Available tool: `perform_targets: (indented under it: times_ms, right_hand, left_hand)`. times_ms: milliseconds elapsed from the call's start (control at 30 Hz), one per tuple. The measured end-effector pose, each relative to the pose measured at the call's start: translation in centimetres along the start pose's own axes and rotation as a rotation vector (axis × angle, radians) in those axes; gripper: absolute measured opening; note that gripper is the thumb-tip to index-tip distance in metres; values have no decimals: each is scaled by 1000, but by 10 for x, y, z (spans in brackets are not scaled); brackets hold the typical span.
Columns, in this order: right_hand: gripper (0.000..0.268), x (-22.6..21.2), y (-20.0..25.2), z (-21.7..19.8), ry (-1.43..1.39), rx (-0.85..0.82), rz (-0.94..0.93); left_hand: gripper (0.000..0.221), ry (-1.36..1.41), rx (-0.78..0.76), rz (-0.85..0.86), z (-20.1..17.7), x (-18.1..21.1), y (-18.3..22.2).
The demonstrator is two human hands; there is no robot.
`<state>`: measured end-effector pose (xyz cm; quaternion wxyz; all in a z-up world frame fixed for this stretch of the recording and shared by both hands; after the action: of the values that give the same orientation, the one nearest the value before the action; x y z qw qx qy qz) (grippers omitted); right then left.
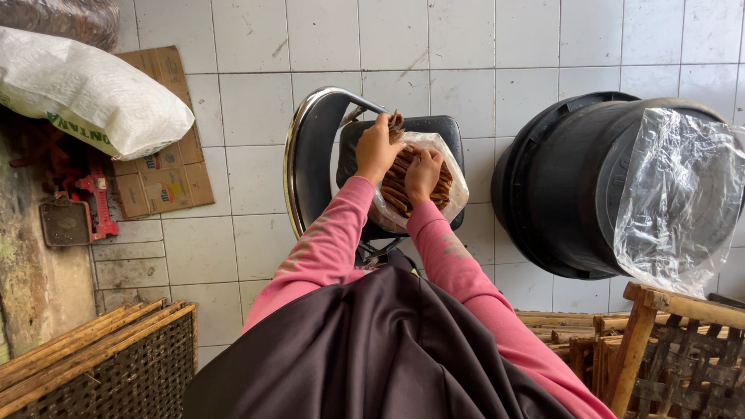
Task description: The person picks up dried banana pieces from a wooden drying rack and places them into a clear plastic bag that is sitting on a chair.
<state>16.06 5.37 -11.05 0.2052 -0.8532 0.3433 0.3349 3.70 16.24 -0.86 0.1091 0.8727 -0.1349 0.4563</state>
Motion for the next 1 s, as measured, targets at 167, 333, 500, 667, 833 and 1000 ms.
perform_targets:
  times_ms: [167,333,500,667,833,1000]
  right_hand:
    - [23,-19,5,-15,260,-62,-160]
    - [21,-43,8,-44,-251,-96,11]
    - [30,-74,16,-72,-846,-383,165]
    - [27,-91,11,-84,-619,-323,115]
    - [21,-91,26,-92,-752,-293,101]
    - [15,-82,19,-108,-1309,-191,386]
  left_hand:
    - [49,608,-25,-87,9,-23,6]
    - [25,1138,-289,-444,24,-41,25]
    - [21,1258,-258,-596,32,-33,46]
    - [20,1321,-236,-611,34,-17,52]
    - [18,1338,-268,-528,41,-25,62]
    - [17,1455,-246,-693,35,-36,56]
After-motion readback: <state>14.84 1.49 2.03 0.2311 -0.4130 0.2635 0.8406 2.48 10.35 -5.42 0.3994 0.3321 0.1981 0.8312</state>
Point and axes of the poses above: each hand's wrist, its own y-axis away from the middle knuckle, its own z-axis out of the palm, x = y × z, the point moved 3 cm from there along -y, towards the middle knuckle, and after that the axes turned 3 degrees about -z, right-handed, at the moved point
